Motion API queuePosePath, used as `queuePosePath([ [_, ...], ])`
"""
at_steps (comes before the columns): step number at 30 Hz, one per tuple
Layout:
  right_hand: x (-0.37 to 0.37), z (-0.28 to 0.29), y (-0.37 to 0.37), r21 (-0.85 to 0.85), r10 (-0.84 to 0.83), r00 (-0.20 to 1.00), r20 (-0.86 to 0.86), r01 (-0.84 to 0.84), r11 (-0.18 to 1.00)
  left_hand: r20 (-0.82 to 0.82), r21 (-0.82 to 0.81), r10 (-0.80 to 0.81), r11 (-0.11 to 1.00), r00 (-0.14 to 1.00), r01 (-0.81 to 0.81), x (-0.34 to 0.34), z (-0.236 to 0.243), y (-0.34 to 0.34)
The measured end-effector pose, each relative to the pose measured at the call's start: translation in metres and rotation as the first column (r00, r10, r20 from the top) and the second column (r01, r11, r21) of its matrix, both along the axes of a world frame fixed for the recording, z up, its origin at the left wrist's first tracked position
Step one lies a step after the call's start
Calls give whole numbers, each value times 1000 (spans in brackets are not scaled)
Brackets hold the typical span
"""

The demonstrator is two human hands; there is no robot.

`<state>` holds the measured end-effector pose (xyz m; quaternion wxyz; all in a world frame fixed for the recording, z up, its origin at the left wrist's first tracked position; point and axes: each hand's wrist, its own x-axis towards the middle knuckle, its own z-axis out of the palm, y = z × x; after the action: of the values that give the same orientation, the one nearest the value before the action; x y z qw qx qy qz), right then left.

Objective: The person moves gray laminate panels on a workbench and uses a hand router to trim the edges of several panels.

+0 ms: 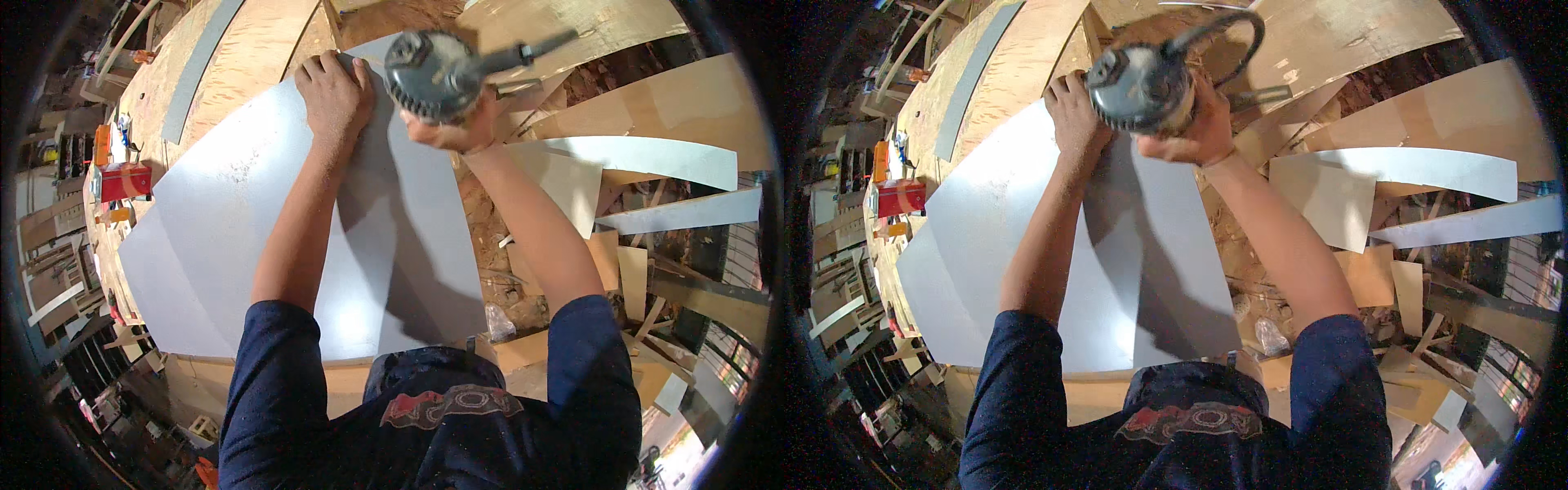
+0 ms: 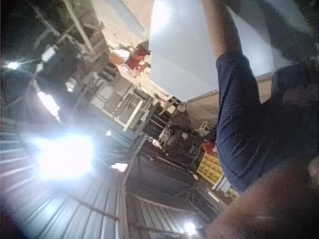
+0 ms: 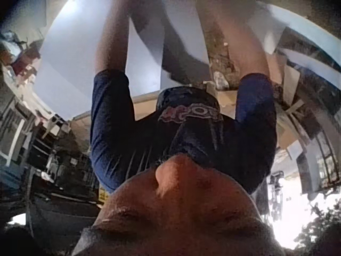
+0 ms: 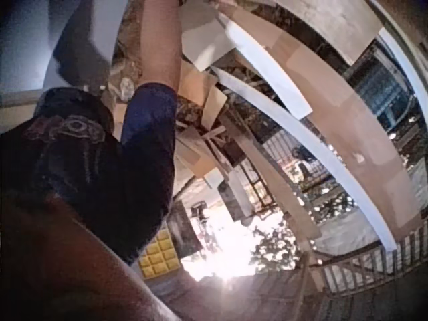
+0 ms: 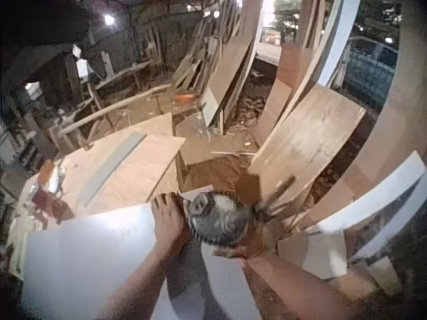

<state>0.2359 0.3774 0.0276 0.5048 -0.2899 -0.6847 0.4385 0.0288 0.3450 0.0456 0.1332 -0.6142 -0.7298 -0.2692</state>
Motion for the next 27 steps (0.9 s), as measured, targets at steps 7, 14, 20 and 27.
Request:
queuePosePath([
  [7,-32,31,57,251,-124,992,39,110,962,7,2,-22,1000,1000,22,1,4,0],
  [14,-40,49,112,193,-345,938,26,334,923,48,-28,-35,999,998,36,7,13,1],
  [20,58,39,37,154,-475,876,-84,482,863,41,-12,-139,990,989,140,5,13,-3],
  [27,230,-13,-204,52,-666,685,295,684,727,-71,-137,-791,611,607,780,24,21,-17],
])
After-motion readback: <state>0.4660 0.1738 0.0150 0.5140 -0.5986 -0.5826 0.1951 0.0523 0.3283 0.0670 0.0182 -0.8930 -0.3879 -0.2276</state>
